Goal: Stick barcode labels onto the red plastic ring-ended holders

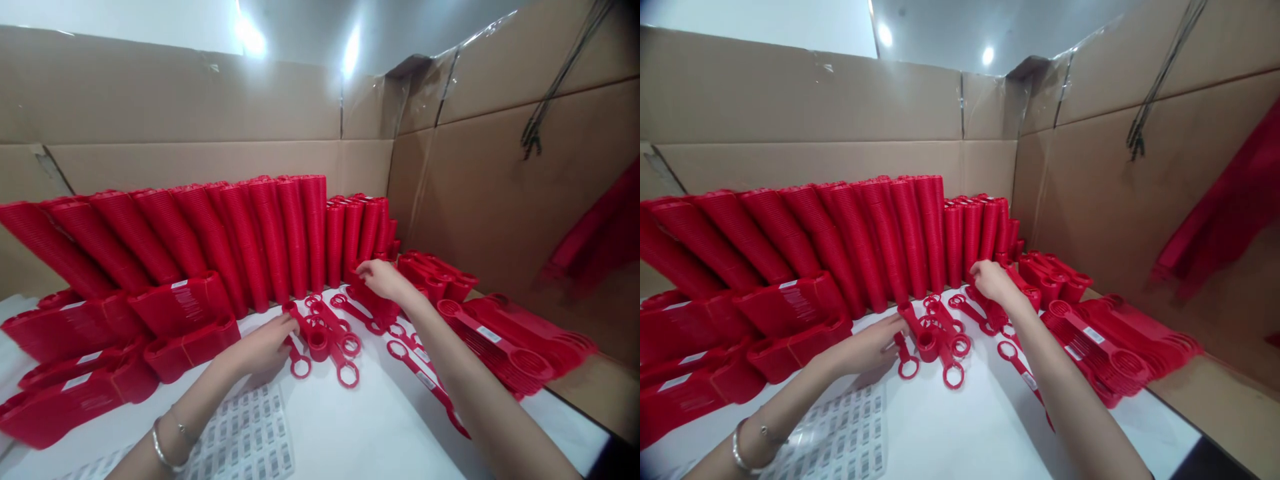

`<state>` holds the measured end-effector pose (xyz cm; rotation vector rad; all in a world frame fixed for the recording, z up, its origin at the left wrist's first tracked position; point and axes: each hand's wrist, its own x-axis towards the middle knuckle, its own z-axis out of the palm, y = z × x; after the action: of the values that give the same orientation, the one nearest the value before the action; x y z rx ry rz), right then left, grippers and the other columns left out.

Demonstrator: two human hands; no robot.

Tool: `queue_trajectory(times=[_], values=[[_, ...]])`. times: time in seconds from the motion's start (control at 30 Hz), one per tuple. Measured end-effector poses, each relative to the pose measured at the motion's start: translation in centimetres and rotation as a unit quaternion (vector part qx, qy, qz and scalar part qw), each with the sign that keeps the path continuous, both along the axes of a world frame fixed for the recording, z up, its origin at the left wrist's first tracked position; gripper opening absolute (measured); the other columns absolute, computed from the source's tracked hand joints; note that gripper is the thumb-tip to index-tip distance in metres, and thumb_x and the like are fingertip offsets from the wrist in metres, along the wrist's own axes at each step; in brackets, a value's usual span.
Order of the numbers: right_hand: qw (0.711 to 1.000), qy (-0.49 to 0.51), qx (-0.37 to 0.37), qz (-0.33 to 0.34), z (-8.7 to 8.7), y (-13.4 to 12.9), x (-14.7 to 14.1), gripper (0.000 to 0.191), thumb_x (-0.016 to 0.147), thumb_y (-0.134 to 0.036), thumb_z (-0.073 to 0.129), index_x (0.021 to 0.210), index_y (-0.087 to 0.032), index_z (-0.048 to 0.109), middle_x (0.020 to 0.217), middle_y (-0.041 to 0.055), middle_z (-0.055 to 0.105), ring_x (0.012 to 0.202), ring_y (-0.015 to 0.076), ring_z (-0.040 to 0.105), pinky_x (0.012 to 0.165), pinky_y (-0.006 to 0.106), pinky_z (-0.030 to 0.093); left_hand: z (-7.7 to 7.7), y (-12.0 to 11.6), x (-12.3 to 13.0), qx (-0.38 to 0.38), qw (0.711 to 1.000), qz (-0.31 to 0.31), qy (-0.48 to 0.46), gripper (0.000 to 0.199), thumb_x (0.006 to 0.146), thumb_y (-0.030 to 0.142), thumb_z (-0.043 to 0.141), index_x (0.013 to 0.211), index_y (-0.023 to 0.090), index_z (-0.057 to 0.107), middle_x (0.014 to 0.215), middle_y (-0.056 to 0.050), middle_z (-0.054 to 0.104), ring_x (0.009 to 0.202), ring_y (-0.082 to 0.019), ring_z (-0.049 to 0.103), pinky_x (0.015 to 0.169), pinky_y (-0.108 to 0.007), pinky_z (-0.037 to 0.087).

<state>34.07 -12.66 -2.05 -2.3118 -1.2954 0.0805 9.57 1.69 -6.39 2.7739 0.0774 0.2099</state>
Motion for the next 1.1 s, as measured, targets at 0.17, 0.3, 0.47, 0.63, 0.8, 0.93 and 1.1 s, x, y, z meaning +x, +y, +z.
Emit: queue_trajectory(times=[0.17,0.3,0.47,0.63,0.8,0.93,1.1], values=[[1.000,-0.013,-0.003,0.001,0.2,-0.1,0.0,0.033,0.073,-0.004,0.041,0.093,-0.012,0.065,0.094,0.0067,0.068,0.086,0.0152,0.061,0.073,0.017,0.042,0.6,-2.4,4.1,0.075,0.996,-0.038,-0.020,0.027,0.083,0.012,0.032,0.099,0.019,0.052,0.105,-0.007,0.054,0.097,-0.018,0.050,0.085,-0.029,0.041],[0.998,-0.058,-0.004,-0.033,0.0,-0.3,0.6,0.035,0.074,-0.007,0.042,0.104,-0.014,0.061,0.108,0.0089,0.062,0.100,0.0186,0.056,0.082,0.022,0.039,-0.6,-4.7,9.8,0.111,0.990,-0.091,0.004,0.037,0.078,0.008,0.038,0.111,0.021,0.050,0.112,-0.005,0.055,0.103,-0.019,0.050,0.088,-0.030,0.041],[0.993,-0.082,-0.068,-0.059,0.1,-1.7,2.6,0.035,0.066,-0.026,0.063,0.099,-0.014,0.061,0.101,0.0109,0.063,0.095,0.0254,0.056,0.076,0.027,0.041,-1.7,-5.6,14.2,0.146,0.984,-0.090,0.050,0.030,0.077,0.015,0.043,0.105,0.016,0.055,0.107,-0.010,0.058,0.096,-0.024,0.056,0.082,-0.034,0.045],[0.987,-0.068,-0.136,-0.053,-0.2,-1.5,2.8,0.015,0.067,-0.022,0.063,0.080,-0.013,0.064,0.081,0.0057,0.065,0.076,0.0175,0.059,0.065,0.025,0.042,-1.4,-4.9,14.2,0.158,0.979,-0.093,0.085,0.027,0.082,0.022,0.038,0.100,0.017,0.058,0.104,-0.009,0.059,0.087,-0.021,0.059,0.075,-0.030,0.047],[0.980,-0.074,-0.161,-0.091,-0.8,-0.9,2.4,0.014,0.075,-0.022,0.058,0.082,-0.011,0.061,0.092,0.0081,0.061,0.087,0.0179,0.055,0.075,0.033,0.043,-0.9,-4.1,13.4,0.157,0.977,-0.103,0.106,0.021,0.081,0.022,0.042,0.090,0.018,0.061,0.100,-0.006,0.060,0.085,-0.018,0.058,0.078,-0.026,0.046],[0.981,-0.078,-0.134,-0.116,-1.1,-0.6,1.9,0.015,0.072,-0.016,0.058,0.086,-0.011,0.063,0.109,0.0134,0.055,0.106,0.0269,0.045,0.081,0.037,0.040,-1.2,-4.0,13.2,0.156,0.980,-0.081,0.096,0.022,0.081,0.022,0.040,0.092,0.017,0.058,0.101,-0.008,0.058,0.086,-0.019,0.057,0.078,-0.029,0.046],[0.992,-0.045,-0.079,-0.089,0.5,-1.6,2.0,0.019,0.070,-0.009,0.051,0.078,-0.015,0.066,0.089,0.0087,0.065,0.087,0.0198,0.057,0.070,0.023,0.040,-1.2,-3.9,13.0,0.150,0.982,-0.075,0.093,0.021,0.077,0.023,0.046,0.095,0.019,0.057,0.101,-0.007,0.059,0.088,-0.020,0.057,0.078,-0.029,0.045]])
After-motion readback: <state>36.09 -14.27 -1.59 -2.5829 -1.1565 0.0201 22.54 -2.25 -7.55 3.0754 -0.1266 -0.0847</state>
